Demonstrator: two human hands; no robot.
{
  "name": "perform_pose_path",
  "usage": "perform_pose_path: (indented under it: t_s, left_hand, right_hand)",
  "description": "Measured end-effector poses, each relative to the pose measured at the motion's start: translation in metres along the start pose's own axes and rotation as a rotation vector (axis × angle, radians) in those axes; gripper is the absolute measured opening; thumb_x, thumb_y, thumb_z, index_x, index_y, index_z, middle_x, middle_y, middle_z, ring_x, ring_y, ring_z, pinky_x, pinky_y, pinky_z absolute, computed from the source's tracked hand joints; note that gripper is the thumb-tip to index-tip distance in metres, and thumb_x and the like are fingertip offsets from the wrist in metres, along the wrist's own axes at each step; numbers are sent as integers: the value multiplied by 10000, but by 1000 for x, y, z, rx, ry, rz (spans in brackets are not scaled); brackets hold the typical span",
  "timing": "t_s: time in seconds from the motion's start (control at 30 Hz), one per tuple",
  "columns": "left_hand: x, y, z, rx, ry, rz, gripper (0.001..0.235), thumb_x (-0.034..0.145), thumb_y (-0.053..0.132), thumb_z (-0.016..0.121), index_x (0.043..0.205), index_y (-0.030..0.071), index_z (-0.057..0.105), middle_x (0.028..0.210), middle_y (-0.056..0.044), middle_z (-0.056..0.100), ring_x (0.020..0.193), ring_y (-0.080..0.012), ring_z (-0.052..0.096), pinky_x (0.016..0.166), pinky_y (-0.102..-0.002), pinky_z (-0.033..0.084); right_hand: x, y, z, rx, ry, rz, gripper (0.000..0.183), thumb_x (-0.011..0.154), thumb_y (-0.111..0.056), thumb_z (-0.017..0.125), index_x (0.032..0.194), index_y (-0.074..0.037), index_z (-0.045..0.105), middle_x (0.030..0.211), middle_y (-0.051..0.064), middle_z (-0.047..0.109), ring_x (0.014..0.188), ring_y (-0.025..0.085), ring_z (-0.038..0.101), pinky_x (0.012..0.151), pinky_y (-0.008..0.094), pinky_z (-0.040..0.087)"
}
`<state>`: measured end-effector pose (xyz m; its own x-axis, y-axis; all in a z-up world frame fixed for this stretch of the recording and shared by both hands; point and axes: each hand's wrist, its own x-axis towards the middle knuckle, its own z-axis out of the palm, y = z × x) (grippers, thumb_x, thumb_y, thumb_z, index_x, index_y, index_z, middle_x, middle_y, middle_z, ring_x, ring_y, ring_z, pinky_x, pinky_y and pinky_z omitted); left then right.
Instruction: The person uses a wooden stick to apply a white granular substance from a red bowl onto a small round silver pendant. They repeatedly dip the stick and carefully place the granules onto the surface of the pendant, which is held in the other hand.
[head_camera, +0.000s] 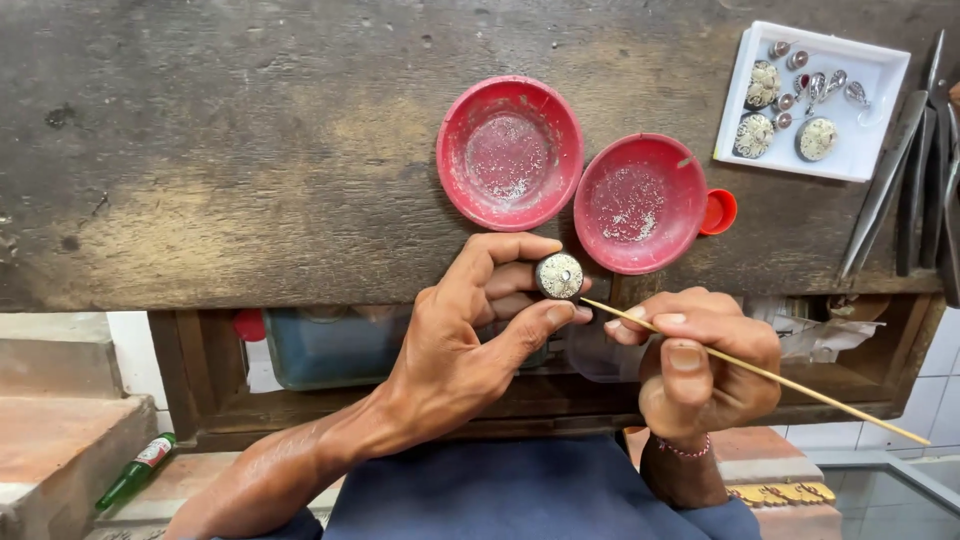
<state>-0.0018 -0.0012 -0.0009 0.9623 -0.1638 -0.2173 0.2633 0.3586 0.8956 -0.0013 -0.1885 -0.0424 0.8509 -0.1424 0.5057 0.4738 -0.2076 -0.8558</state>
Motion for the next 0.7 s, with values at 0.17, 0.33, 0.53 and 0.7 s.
perform_pose_path:
  t_s: [0.17, 0.33, 0.53, 0.7]
  left_hand:
    - [0, 2, 0, 24, 10, -1, 374, 973, 52, 661, 1307, 17, 498, 1134, -177, 733, 995, -238, 796, 996, -302, 635]
    - [1, 3, -1, 27, -4, -3, 375, 981, 49, 651, 1317, 20, 486, 1142, -183, 734, 1008, -238, 794, 1002, -300, 630]
    - [1, 1, -1, 27, -8, 12, 373, 985, 45, 647, 1318, 17, 481, 1166, -197, 732, 1015, -246, 792, 1010, -306, 629]
    - [1, 2, -1, 31, -8, 15, 369, 986, 49, 649, 1316, 18, 488, 1145, -186, 729, 1005, -249, 796, 1002, -305, 632]
  right_hand:
    - [-1, 1, -3, -20, -39, 7, 158, 1014, -205, 576, 980, -52, 557, 717, 119, 587, 558, 235, 648, 547, 262, 478]
    - [4, -1, 0, -29, -86, -6, 117, 1024, -159, 535, 990, -48, 553, 723, 139, 609, 534, 227, 642, 546, 274, 465]
    - [4, -2, 1, -13, -79, -1, 120, 1022, -156, 543, 982, -43, 549, 729, 144, 601, 542, 224, 629, 541, 267, 491]
    - [2, -4, -2, -78, -98, 14, 93, 1029, -148, 535, 995, -63, 556, 741, 148, 628, 561, 213, 652, 601, 272, 492]
